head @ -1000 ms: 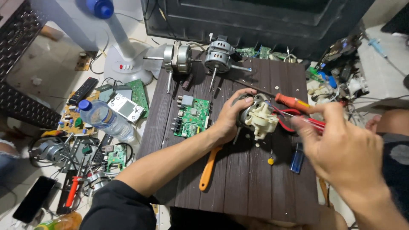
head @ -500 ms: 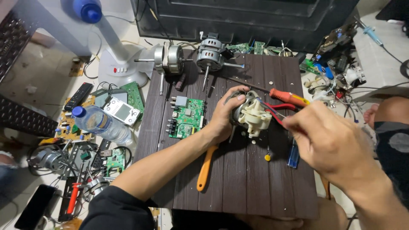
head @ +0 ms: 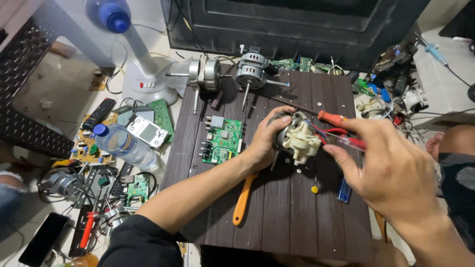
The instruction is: Disassembling a small electric motor using a screwdriver and pliers to remove components.
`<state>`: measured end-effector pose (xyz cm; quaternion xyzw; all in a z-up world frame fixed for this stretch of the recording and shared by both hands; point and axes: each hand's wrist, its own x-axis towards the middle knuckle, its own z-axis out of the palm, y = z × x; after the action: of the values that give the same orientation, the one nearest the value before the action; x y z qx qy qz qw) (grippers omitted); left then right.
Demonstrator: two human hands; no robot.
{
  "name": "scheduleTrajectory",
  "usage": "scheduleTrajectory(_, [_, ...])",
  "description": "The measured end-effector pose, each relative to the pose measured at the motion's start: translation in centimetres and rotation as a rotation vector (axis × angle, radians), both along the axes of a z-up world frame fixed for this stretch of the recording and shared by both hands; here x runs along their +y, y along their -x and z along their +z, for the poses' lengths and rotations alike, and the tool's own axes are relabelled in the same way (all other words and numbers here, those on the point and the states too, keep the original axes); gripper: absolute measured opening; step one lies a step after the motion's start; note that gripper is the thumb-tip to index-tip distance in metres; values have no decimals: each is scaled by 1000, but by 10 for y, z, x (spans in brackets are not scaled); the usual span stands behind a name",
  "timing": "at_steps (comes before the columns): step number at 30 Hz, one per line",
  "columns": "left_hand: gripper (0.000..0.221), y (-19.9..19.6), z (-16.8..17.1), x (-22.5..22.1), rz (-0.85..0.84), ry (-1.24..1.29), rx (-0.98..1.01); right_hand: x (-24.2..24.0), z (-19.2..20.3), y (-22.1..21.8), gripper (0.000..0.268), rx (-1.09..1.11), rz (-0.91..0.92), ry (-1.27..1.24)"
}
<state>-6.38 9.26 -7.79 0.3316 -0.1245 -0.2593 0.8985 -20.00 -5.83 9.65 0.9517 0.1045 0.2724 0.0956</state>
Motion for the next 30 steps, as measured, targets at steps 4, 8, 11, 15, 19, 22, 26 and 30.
scheduleTrajectory(4, [43, -2, -3, -1, 7, 14, -1, -23, -14, 3, 41, 34, -272, 264])
scheduleTrajectory(8, [42, -3, -3, -1, 1, 19, 10, -15, -6, -1, 16, 155, 25, -34])
scheduleTrajectory(11, [43, -2, -3, -3, -16, 12, 3, -12, -7, 2, 39, 105, -57, 2])
scheduleTrajectory(15, [44, -2, -3, 0, -12, 2, 5, -26, -20, 1, 31, 60, -193, 196])
scheduleTrajectory(19, [44, -3, -3, -1, -1, -3, 8, -6, 2, -2, 10, 129, 156, -217])
scheduleTrajectory(22, [47, -2, -3, -1, -28, -1, -8, -12, -8, -1, 25, 33, 80, -128])
scheduleTrajectory(26, [44, -2, -1, 0, -13, 7, 12, -19, -11, -1, 26, 51, -127, 38])
scheduleTrajectory(30, [41, -2, -7, -2, -21, 41, 21, -2, 5, 1, 27, 129, 215, -344])
